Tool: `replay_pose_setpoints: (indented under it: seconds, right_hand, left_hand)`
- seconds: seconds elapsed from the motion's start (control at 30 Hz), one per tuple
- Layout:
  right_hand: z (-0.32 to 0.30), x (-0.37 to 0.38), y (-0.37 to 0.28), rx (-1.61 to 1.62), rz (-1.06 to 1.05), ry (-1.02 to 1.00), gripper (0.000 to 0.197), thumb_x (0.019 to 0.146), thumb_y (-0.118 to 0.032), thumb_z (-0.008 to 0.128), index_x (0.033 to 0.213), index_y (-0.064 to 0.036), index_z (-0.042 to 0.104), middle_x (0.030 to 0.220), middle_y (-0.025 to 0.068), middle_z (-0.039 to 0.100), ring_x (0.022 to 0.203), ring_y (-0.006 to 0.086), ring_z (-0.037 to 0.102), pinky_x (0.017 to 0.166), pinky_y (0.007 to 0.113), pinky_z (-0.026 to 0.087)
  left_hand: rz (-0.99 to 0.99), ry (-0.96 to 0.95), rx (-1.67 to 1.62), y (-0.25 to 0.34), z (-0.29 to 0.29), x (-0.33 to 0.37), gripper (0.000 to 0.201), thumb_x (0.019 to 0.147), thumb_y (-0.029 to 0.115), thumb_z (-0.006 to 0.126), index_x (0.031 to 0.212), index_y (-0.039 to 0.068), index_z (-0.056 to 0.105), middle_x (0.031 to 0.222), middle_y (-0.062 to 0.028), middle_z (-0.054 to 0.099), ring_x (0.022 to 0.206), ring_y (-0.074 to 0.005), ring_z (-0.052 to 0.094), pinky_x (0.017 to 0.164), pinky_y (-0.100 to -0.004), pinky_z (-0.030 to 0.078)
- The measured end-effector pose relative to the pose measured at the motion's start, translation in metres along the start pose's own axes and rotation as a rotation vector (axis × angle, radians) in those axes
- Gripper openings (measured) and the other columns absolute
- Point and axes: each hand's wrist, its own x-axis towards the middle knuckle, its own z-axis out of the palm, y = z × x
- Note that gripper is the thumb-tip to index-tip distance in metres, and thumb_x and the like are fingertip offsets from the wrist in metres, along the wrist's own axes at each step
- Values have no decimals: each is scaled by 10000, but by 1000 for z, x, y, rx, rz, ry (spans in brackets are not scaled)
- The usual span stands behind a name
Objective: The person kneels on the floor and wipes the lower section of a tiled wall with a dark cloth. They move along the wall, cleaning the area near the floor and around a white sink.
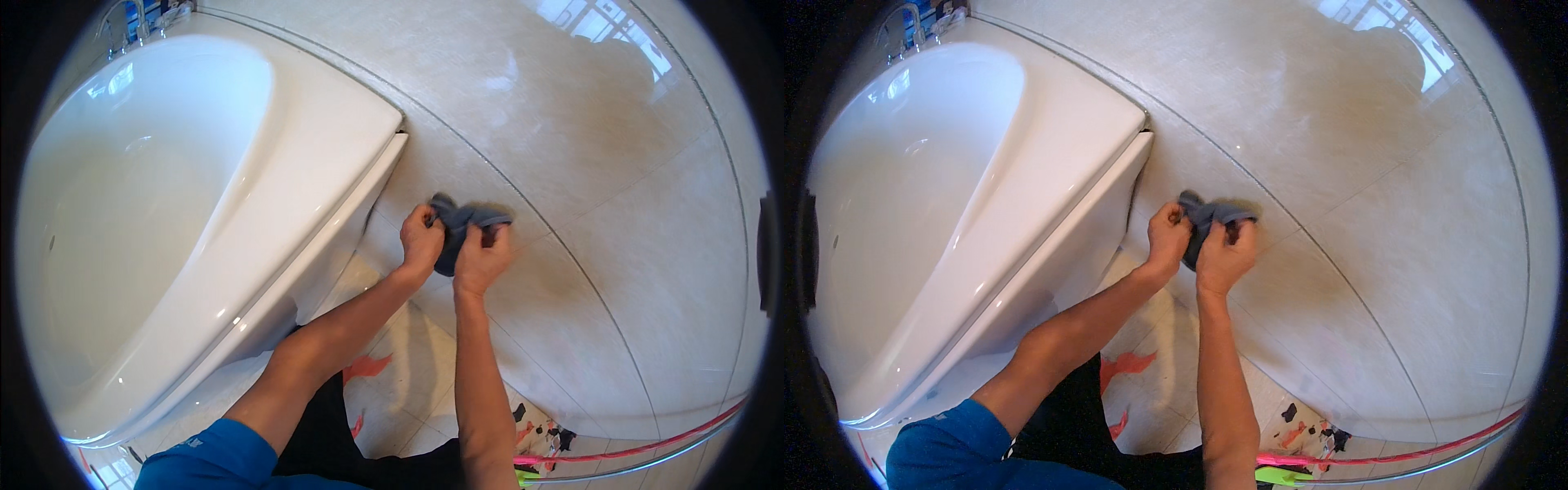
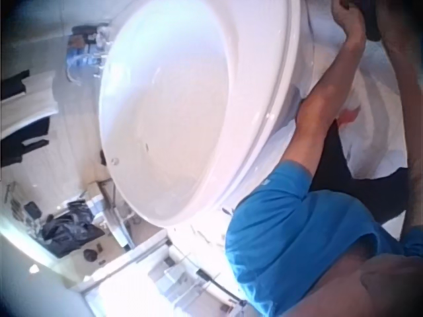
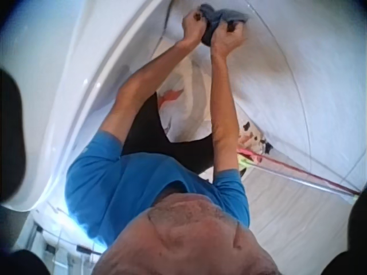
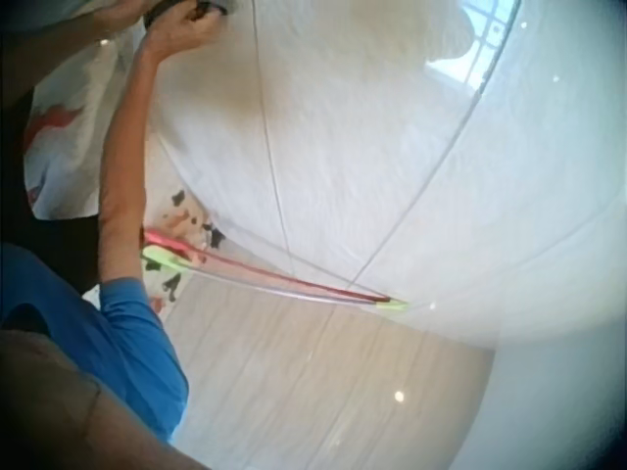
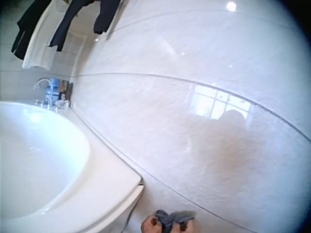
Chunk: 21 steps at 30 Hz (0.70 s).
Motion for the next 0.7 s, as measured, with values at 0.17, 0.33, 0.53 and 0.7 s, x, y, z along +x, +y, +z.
replay_pose_setpoints:
  seconds: [0.17, 0.33, 0.53, 0.7]
  right_hand:
    - [0, -28, 55, -109, 277, -95, 91, 792, -26, 663, 864, -6, 611, 755, 8, 593, 685, 90, 518, 635, 248, 431]
    - [8, 0, 15, -81, 72, -90, 116, 789, -67, 662, 859, 2, 601, 705, 21, 566, 649, 123, 499, 615, 290, 427]
    - [36, 37, -49, 224, -71, -102, 162, 810, -45, 632, 952, 34, 629, 806, 94, 672, 750, 152, 624, 713, 292, 487]
    - [51, 8, -6, -198, -102, -243, 169, 806, -62, 623, 949, 28, 628, 812, 164, 678, 763, 243, 656, 730, 341, 503]
  left_hand:
    - [-372, -11, -39, -34, -16, -11, 126, 776, -3, 583, 896, -22, 613, 820, -140, 645, 754, -217, 594, 720, -344, 477]
    - [33, 122, 76, 26, -2, 6, 164, 782, -4, 571, 941, -18, 608, 889, -180, 625, 831, -291, 592, 782, -367, 474]
    - [449, 186, 143, 99, 5, 15, 247, 803, 15, 570, 1049, 2, 586, 993, -191, 586, 936, -315, 571, 831, -382, 455]
    - [37, 50, 162, 24, -23, 21, 386, 774, 2, 574, 1156, -23, 525, 1121, -230, 526, 1073, -395, 516, 940, -431, 422]
